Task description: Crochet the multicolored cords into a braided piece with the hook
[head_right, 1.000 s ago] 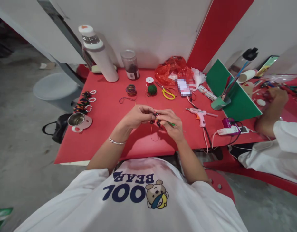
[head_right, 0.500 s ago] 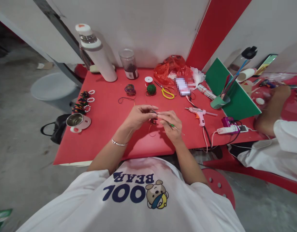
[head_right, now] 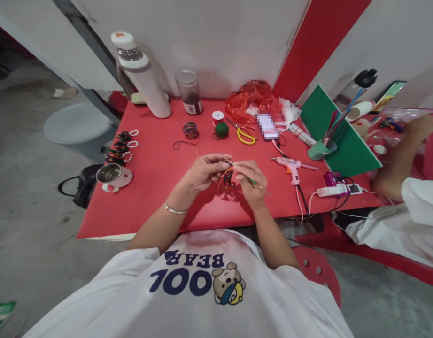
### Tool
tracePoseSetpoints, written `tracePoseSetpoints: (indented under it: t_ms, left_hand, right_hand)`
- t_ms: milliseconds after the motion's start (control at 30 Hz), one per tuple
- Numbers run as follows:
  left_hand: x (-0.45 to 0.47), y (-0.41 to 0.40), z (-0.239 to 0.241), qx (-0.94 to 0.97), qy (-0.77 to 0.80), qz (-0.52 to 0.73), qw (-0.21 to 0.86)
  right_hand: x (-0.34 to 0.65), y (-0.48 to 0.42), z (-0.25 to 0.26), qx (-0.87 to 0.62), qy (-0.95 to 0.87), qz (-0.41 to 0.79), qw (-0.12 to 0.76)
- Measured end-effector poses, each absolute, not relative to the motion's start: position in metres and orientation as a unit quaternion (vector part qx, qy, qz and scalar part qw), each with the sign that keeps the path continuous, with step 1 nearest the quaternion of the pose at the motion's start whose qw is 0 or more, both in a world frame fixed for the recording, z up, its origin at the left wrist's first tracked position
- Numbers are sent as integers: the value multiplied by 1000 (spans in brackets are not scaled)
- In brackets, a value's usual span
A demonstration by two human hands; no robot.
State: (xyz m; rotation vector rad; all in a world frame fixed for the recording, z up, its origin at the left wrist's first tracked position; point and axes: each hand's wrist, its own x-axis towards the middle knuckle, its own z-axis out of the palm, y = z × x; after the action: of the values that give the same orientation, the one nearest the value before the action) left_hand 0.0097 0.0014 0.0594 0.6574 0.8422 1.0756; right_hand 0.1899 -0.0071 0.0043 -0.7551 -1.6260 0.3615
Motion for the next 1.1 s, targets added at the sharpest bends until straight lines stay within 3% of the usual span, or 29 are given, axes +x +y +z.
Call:
tracePoseSetpoints:
  t_ms: [433,667,867,933,1100]
  left_hand:
    - [-5,2,59,329,386,476,719]
    - [-11,4,61,404,364,453,707]
    - [-4,3,61,419,349,448,708]
    - [5,1,58,420,375,489,666]
    - [29,-5,51,388,436,572,576]
  right_hand:
    - [226,-2,41,-289,-774,219,519]
    - [229,2,47,-302,-707,309,560]
    - [212,2,23,-319,-614,407,597]
    - [199,-2,15,-351,-596,383,612]
    - [175,-17,9,-407,-663,109,619]
